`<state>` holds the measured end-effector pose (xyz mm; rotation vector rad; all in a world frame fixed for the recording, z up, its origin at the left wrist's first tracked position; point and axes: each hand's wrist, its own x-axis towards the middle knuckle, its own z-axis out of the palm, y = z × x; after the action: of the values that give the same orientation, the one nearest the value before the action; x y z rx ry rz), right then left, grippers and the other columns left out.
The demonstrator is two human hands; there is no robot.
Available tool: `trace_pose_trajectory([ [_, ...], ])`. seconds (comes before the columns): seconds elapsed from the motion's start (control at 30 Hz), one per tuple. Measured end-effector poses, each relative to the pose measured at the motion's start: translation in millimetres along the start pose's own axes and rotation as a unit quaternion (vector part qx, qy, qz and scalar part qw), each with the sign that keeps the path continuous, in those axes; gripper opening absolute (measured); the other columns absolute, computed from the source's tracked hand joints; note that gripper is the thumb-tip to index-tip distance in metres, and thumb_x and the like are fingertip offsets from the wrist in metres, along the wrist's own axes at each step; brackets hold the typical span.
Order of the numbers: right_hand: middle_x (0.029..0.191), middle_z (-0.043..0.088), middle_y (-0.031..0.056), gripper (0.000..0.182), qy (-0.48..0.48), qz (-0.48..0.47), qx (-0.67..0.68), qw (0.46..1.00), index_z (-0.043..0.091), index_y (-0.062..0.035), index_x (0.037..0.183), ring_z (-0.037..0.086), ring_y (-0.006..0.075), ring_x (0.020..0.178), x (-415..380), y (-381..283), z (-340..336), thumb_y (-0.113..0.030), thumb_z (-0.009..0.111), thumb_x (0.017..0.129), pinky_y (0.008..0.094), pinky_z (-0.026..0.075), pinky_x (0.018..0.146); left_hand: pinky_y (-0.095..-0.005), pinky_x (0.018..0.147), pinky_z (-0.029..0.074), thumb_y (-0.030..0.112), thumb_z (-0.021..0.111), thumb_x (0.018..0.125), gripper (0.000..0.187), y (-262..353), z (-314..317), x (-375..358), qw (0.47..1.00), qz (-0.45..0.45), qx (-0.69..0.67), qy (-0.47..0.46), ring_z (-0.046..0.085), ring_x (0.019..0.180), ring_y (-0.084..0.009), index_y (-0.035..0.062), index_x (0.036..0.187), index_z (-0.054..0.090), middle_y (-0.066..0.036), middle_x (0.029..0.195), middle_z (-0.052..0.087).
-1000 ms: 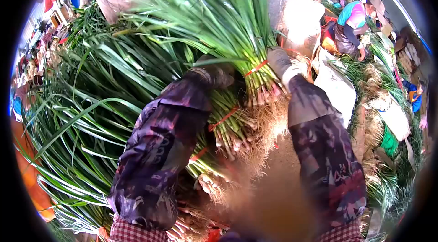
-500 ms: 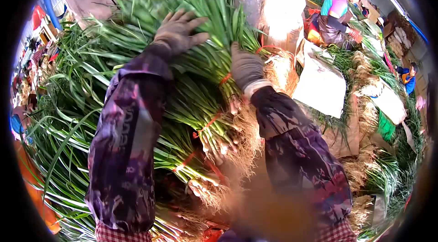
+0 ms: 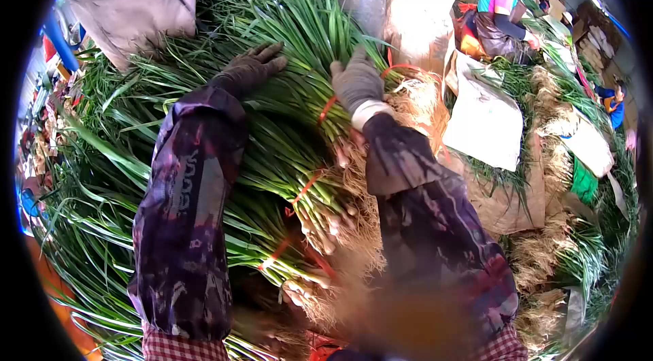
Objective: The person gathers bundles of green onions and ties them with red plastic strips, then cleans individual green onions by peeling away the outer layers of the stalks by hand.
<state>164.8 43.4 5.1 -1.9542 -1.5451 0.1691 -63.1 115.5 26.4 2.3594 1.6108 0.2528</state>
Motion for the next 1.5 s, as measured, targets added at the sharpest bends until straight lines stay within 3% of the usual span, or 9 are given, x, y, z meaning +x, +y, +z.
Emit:
trace_pose_trajectory([
  [0.13,0.132,0.045,0.0284,0.088,-0.218,-0.028,0.079,0.972,0.027,0.0037,0.141,0.046,0.0369,0.124,28,-4,27,-0.064,0.042,0.086,0.0409,0.034,0.104,-0.0373,0.114,0.018,0.055,0.045,0.091,0.067,4,4,-9,1.000,0.010,0.021,0.019,0.020,0.140,-0.0307,0.0211,0.146,0.027,-0.014,0.151,0.024],
  [0.43,0.146,0.031,0.0221,0.090,-0.160,-0.155,-0.207,0.953,0.017,-0.0001,0.145,0.041,0.0368,0.127,-41,-9,-29,-0.068,0.029,0.088,0.0490,0.031,0.104,-0.0369,0.115,0.014,0.058,0.039,0.091,0.064,0,8,-5,0.998,0.004,0.059,0.038,0.019,0.141,-0.0285,0.0262,0.146,0.027,-0.011,0.152,0.023],
  [0.7,0.150,0.020,0.0240,0.084,-0.012,-0.217,-0.367,0.905,0.016,-0.0052,0.146,0.027,0.0501,0.132,-95,19,6,-0.052,0.051,0.086,0.0664,0.021,0.102,-0.0412,0.113,0.017,0.059,0.037,0.090,0.062,47,2,-23,0.976,-0.016,0.183,0.114,0.023,0.139,-0.0294,0.0277,0.144,0.032,-0.013,0.150,0.028],
  [0.83,0.151,0.022,0.0177,0.078,-0.125,-0.233,-0.250,0.931,0.021,-0.0103,0.146,0.020,0.0400,0.138,-118,31,-53,-0.049,0.053,0.087,0.0587,0.018,0.107,-0.0459,0.113,0.015,0.059,0.037,0.090,0.063,62,-7,-51,0.957,-0.040,0.258,0.124,0.023,0.139,-0.0305,0.0271,0.144,0.031,-0.013,0.150,0.028],
  [0.97,0.138,0.041,0.0111,0.051,-0.002,-0.364,-0.110,0.925,0.048,-0.0121,0.129,0.034,0.0320,0.131,-194,58,-93,-0.034,0.059,0.084,0.0495,0.028,0.104,-0.0447,0.113,0.014,0.054,0.043,0.091,0.064,97,-20,-95,0.950,-0.013,0.280,0.140,0.022,0.140,-0.0293,0.0232,0.145,0.030,-0.011,0.150,0.028],
  [1.23,0.100,0.063,0.0055,0.022,-0.062,-0.274,-0.031,0.959,0.065,-0.0145,0.094,0.056,0.0289,0.101,-395,220,-169,-0.015,0.064,0.072,0.0429,0.045,0.085,-0.0446,0.112,0.019,0.041,0.058,0.084,0.061,176,39,-279,0.925,0.219,0.212,0.228,0.028,0.137,-0.0295,0.0114,0.135,0.043,-0.012,0.145,0.035],
  [1.37,0.099,0.066,0.0104,0.025,-0.098,-0.086,-0.041,0.991,0.067,-0.0139,0.098,0.061,0.0309,0.094,-500,288,-254,-0.013,0.061,0.074,0.0423,0.047,0.084,-0.0417,0.099,0.039,0.042,0.055,0.087,0.051,236,100,-431,0.973,0.225,0.007,-0.051,0.049,0.117,-0.0320,0.0122,0.128,0.051,-0.015,0.131,0.049],
  [1.4,0.098,0.067,0.0112,0.026,-0.075,-0.049,-0.055,0.994,0.068,-0.0131,0.099,0.062,0.0313,0.092,-523,301,-279,-0.013,0.061,0.074,0.0414,0.048,0.084,-0.0399,0.090,0.046,0.040,0.056,0.088,0.046,232,140,-472,0.946,0.299,-0.128,0.018,0.058,0.104,-0.0316,0.0092,0.122,0.055,-0.016,0.121,0.057],
  [1.5,0.095,0.067,0.0120,0.022,-0.048,0.131,0.068,0.988,0.069,-0.0106,0.099,0.062,0.0319,0.091,-590,366,-315,-0.015,0.062,0.079,0.0376,0.049,0.084,-0.0362,0.085,0.048,0.049,0.044,0.092,0.048,197,247,-566,0.933,0.183,-0.146,-0.275,0.061,0.098,-0.0288,0.0117,0.119,0.059,-0.015,0.106,0.064],
])
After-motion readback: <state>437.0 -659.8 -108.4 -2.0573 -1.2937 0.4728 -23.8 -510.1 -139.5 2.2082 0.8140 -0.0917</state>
